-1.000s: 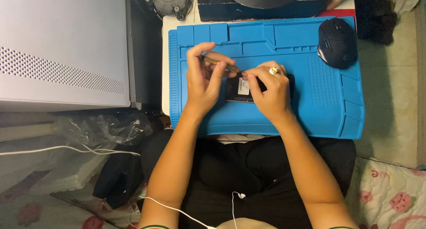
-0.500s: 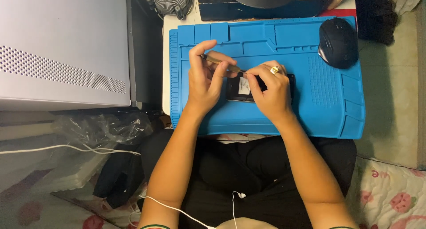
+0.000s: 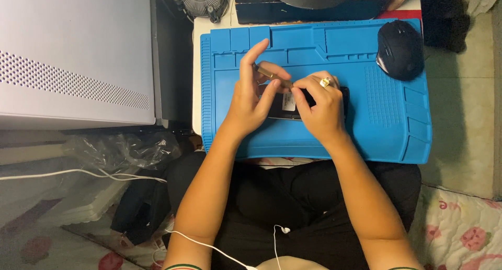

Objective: The person is disassembling a mobile phone, removing screws and internal components on a repair mat.

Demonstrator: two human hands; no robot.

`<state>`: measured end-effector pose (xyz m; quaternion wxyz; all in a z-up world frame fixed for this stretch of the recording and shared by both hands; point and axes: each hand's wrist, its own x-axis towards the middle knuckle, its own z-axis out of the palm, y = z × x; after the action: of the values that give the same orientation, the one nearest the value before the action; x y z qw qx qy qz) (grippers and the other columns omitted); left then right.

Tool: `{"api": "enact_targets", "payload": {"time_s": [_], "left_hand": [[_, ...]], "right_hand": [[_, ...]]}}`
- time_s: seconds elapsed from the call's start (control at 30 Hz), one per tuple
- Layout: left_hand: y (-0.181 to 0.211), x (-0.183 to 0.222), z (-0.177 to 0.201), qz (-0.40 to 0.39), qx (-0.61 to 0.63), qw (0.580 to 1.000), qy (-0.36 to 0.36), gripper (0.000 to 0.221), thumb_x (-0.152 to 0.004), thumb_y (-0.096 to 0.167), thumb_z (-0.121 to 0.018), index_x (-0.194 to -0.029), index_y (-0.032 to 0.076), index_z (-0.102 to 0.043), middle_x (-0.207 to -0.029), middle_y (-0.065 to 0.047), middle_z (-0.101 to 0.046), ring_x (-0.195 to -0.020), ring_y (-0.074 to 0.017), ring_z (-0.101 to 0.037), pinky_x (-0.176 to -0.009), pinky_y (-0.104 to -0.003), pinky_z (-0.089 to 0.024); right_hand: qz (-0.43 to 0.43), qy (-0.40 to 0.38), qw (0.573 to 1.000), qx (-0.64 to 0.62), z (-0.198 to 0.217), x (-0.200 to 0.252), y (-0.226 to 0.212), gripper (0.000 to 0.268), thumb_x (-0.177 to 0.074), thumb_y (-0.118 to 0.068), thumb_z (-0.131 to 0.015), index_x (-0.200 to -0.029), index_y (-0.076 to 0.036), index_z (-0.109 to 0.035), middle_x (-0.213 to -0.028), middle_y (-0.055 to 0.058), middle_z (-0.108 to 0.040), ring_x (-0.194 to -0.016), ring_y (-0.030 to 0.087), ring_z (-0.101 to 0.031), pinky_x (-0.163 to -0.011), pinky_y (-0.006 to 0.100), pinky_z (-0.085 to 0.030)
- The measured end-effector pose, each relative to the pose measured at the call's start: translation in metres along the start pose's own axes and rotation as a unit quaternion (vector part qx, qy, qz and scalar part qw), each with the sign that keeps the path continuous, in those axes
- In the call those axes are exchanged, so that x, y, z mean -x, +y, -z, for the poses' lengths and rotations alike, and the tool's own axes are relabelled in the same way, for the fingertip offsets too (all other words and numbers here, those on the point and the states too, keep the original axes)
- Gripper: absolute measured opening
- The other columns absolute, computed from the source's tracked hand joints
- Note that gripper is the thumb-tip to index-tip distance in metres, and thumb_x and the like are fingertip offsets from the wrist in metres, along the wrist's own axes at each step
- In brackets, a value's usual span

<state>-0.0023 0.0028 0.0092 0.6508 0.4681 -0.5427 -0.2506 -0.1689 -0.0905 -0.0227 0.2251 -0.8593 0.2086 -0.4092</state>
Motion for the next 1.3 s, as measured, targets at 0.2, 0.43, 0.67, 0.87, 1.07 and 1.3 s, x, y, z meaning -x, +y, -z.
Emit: {"api": "enact_targets", "payload": {"time_s": [0.2,0.43,0.67,0.87,1.07,1.3], "left_hand": [[-0.016,0.003,-0.001,-0.017,-0.014,0.999,0.033,0.053,-0.112,0.000,-0.054,-0.157,0.003,-0.026,-0.108,-0.013,-0.075,-0.089,-0.0246,-0.078,-0.076,-0.039,-0.071],[-0.010,-0.001,0.009,-0.043,-0.056,0.994,0.081,0.049,-0.113,0.002,-0.056,-0.155,0.003,-0.030,-0.106,-0.012,-0.076,-0.083,-0.0238,-0.079,-0.072,-0.036,-0.069],[-0.018,0.008,0.032,-0.012,-0.150,0.985,0.080,0.047,-0.122,0.006,-0.056,-0.159,0.019,-0.029,-0.105,-0.010,-0.063,-0.097,-0.0199,-0.070,-0.091,-0.033,-0.069],[-0.024,0.006,0.028,0.012,-0.197,0.978,0.070,0.041,-0.121,0.009,-0.058,-0.152,0.020,-0.032,-0.106,-0.007,-0.065,-0.091,-0.0173,-0.074,-0.087,-0.027,-0.062],[-0.026,0.006,0.026,0.030,-0.202,0.978,0.043,0.039,-0.120,0.008,-0.057,-0.148,0.019,-0.031,-0.104,-0.006,-0.063,-0.090,-0.0180,-0.072,-0.084,-0.029,-0.063],[-0.025,0.008,0.025,0.043,-0.227,0.973,0.022,0.044,-0.121,0.007,-0.059,-0.152,0.020,-0.031,-0.110,-0.005,-0.063,-0.093,-0.0155,-0.071,-0.086,-0.028,-0.062]], "right_hand": [[-0.001,-0.002,1.000,-0.003,0.001,-0.001,-0.003,0.010,-0.105,-0.006,-0.073,-0.097,-0.011,-0.072,-0.087,0.003,-0.074,-0.094,0.030,-0.070,-0.087,0.041,-0.051],[-0.012,0.004,1.000,-0.007,0.003,-0.007,-0.006,0.013,-0.106,-0.007,-0.073,-0.095,-0.014,-0.072,-0.088,-0.001,-0.074,-0.094,0.028,-0.070,-0.088,0.040,-0.051],[0.020,-0.068,0.997,0.031,-0.001,-0.005,-0.010,0.012,-0.103,0.001,-0.075,-0.114,0.000,-0.071,-0.116,0.015,-0.074,-0.105,0.037,-0.064,-0.100,0.048,-0.045],[0.018,-0.108,0.991,0.080,0.000,-0.005,-0.014,0.020,-0.100,-0.005,-0.088,-0.117,-0.001,-0.079,-0.123,0.014,-0.074,-0.112,0.039,-0.057,-0.099,0.047,-0.050],[0.017,-0.105,0.991,0.080,0.000,-0.004,-0.014,0.019,-0.099,-0.004,-0.089,-0.116,-0.001,-0.080,-0.123,0.012,-0.073,-0.113,0.038,-0.055,-0.097,0.047,-0.052],[0.011,-0.108,0.991,0.082,0.000,-0.004,-0.015,0.018,-0.100,-0.005,-0.087,-0.117,-0.001,-0.081,-0.123,0.012,-0.073,-0.114,0.038,-0.056,-0.097,0.047,-0.051]]}}
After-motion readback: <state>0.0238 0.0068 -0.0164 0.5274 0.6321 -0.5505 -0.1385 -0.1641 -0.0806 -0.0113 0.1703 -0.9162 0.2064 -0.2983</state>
